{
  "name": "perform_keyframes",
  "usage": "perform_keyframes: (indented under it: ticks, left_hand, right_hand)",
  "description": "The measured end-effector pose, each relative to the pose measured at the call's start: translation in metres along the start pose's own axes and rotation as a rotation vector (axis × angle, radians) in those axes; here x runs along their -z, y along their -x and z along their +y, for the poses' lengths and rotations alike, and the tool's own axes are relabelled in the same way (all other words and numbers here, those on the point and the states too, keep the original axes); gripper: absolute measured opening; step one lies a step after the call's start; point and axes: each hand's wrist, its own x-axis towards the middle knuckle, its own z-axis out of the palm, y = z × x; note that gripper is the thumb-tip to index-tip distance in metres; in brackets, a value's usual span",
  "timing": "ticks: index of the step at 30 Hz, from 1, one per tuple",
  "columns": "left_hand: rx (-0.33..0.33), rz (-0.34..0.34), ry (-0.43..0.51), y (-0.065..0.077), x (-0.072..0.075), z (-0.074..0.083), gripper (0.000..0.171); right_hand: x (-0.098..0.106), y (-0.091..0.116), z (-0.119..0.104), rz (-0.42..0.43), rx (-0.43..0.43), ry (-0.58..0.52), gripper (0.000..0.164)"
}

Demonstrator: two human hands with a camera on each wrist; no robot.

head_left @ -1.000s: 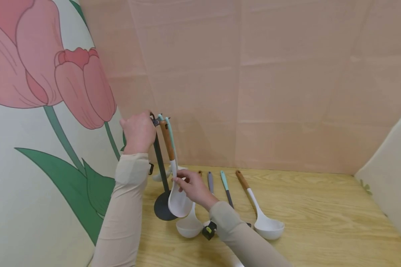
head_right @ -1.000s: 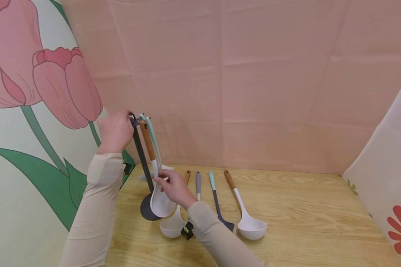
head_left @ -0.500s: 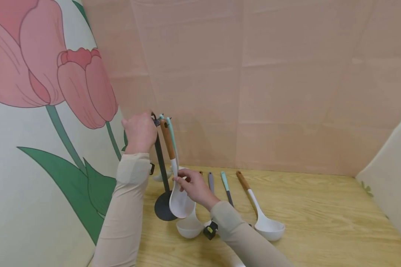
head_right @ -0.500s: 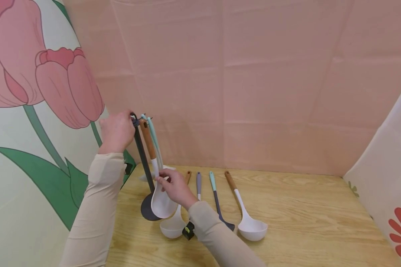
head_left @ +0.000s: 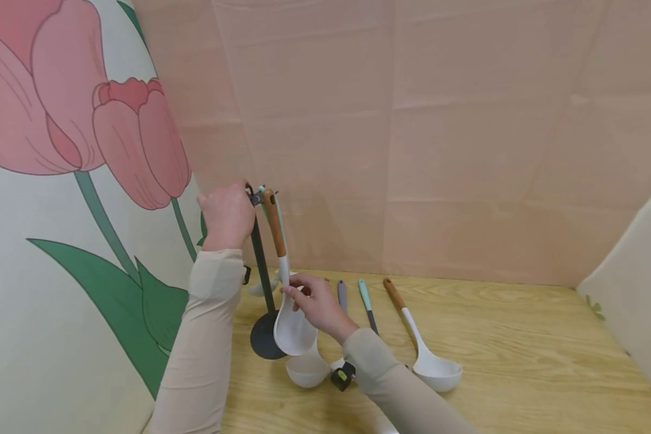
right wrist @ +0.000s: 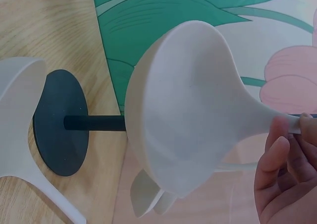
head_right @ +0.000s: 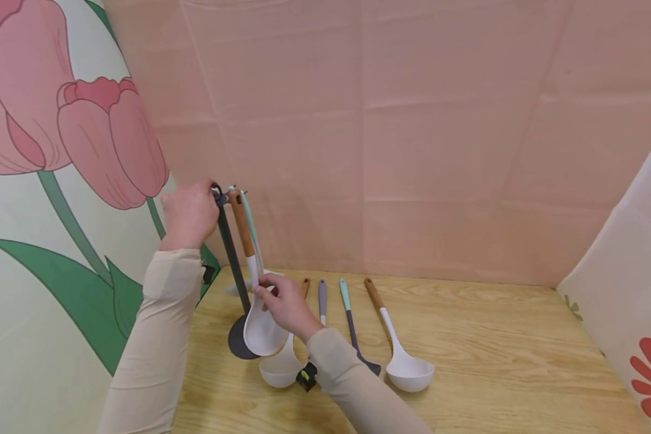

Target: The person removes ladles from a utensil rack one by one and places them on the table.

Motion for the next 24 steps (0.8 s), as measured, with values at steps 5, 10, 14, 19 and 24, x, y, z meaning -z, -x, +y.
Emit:
perform_keyframes:
  ticks: [5, 10, 14, 19, 24]
  left_hand:
    - [-0.004, 0.000, -0.014, 0.0004, 0.0000, 0.0003, 0.031]
    - [-0.002, -0.001, -0.029, 0.0009, 0.0003, 0.0005, 0.032]
    - [-0.001, -0.004, -0.034, 0.0010, 0.0004, 0.0007, 0.032]
    - [-0.005, 0.004, -0.024, 0.0008, 0.0002, 0.0005, 0.032]
    - [-0.007, 0.008, -0.022, 0.0005, -0.0004, 0.0003, 0.033]
  right_hand:
    - [0.0009, 0.0020, -0.0012, 0.008, 0.009, 0.010, 0.022]
    - [0.0021, 0.0032, -0.0011, 0.016, 0.016, 0.023, 0.022]
    - [0.0034, 0.0044, -0.0004, 0.021, 0.024, 0.027, 0.022]
    - [0.0057, 0.0060, -0.0002, 0.028, 0.024, 0.023, 0.022]
    - [0.0080, 0.0072, -0.0009, 0.026, 0.009, 0.009, 0.022]
